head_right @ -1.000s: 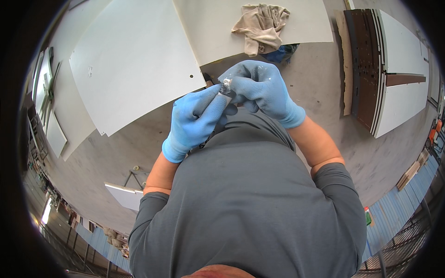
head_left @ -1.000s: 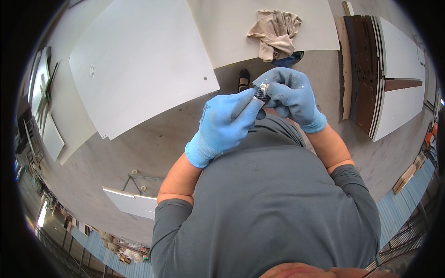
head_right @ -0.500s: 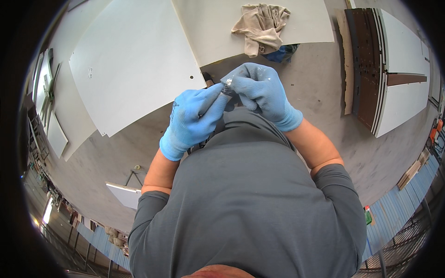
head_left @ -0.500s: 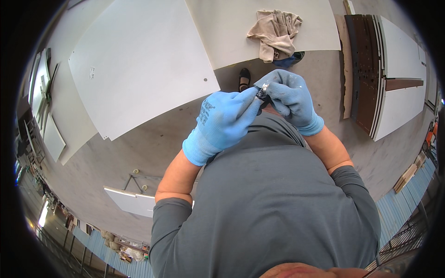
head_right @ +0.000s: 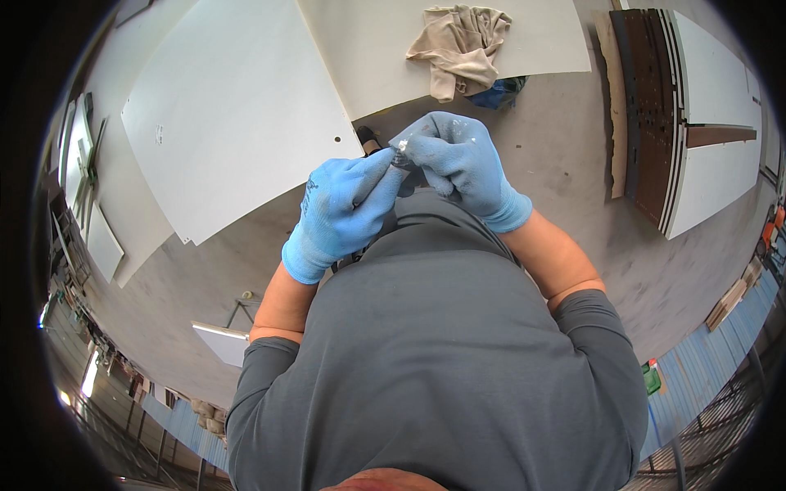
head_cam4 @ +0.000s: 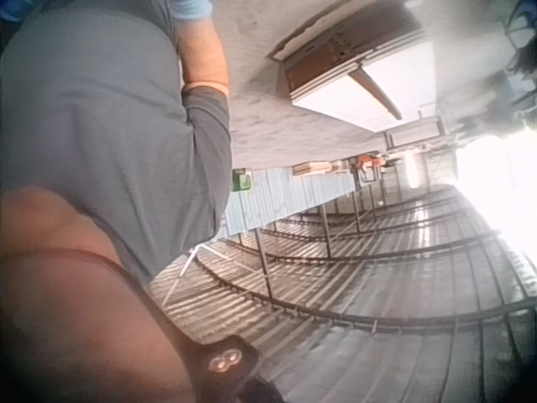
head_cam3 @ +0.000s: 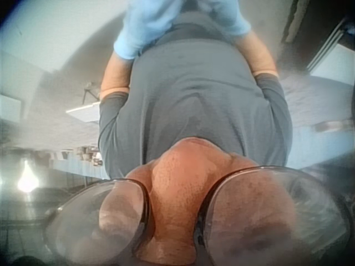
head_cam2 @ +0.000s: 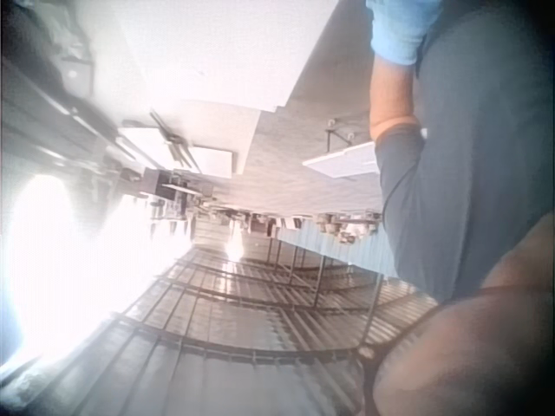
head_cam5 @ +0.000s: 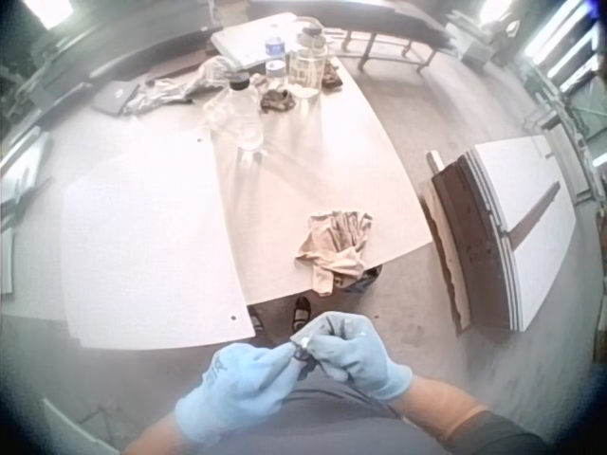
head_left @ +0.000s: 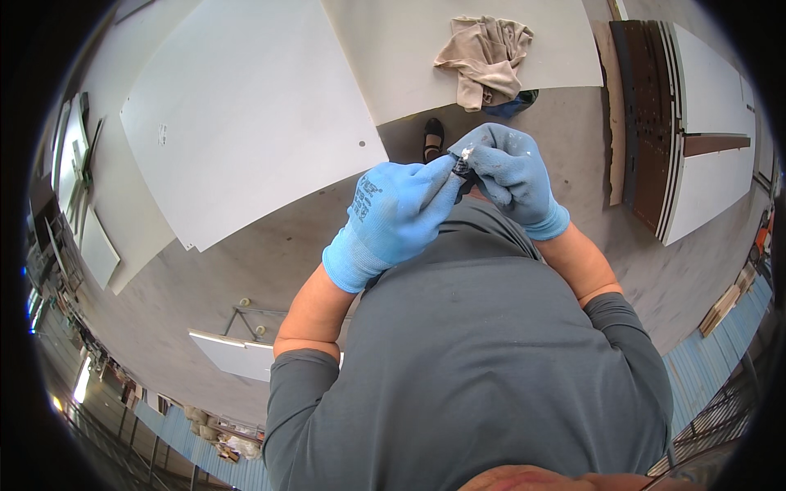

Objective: The person moves white cabinet panels, wipes one with a cloth, and applies a sealant or adhesive from a syringe into pre-drilled holes. The person handles multiple panels and uses a syringe and cloth during the process.

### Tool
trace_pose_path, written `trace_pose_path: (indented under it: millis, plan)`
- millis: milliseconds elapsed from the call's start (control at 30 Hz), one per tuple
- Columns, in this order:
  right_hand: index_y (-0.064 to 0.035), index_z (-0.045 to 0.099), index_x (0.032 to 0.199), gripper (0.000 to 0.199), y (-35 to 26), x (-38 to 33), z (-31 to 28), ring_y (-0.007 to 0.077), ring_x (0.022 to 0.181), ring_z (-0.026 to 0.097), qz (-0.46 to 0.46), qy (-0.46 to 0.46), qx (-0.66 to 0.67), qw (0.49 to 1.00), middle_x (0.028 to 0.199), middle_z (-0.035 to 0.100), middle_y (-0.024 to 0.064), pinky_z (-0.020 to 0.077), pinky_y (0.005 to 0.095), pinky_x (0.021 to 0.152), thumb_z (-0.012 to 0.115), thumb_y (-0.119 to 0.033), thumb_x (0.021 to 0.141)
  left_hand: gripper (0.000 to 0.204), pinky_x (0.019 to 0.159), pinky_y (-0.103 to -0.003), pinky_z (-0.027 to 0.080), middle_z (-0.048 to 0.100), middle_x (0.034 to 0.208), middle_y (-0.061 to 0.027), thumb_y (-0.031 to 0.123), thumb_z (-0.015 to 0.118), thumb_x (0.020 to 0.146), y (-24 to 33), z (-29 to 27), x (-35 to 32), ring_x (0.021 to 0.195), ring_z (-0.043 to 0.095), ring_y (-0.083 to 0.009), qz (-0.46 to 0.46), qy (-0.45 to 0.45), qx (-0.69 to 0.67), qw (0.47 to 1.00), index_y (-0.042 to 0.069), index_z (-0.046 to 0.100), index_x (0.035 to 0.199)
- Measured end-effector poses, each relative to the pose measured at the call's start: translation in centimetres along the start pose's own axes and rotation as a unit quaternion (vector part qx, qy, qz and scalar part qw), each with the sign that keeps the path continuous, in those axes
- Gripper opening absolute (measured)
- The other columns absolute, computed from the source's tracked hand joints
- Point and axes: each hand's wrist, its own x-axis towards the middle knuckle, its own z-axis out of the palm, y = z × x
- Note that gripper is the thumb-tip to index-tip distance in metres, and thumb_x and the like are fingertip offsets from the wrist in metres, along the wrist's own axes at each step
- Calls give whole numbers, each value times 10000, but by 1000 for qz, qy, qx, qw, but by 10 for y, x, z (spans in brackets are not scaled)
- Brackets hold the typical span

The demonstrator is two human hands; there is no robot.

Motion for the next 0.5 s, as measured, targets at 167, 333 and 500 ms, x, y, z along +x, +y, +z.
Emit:
trace_pose_path:
  millis: [167, 333, 500]
  plan:
    - [90, 673, 984, 258, 1, 2, -1, -2, 473, 406, 1, -8, 13, 1000, 782, 701, 56, 352, 201, 464, 665, -167, 991, 254, 540, -369, 498, 666, 711, -121, -1, 703, 891, -4, 2, 1, 562, 645, -281, 37, 1, 34, 999, -36, 717, 1142]
    - [80, 676, 984, 240, 1, 3, -3, 1, 464, 404, 22, 2, 20, 1000, 758, 679, 42, 295, 208, 427, 662, -160, 994, 278, 534, -372, 487, 652, 699, -118, -2, 710, 879, -5, 3, 2, 553, 633, -279, 37, -1, 31, 999, -40, 709, 1155]
    - [68, 674, 978, 228, 4, 5, -3, 2, 455, 398, 28, 5, 27, 999, 761, 676, 41, 270, 212, 415, 663, -159, 997, 284, 529, -374, 478, 648, 697, -122, -9, 712, 870, -6, 4, 2, 551, 627, -280, 37, 4, 32, 999, -40, 709, 1152]
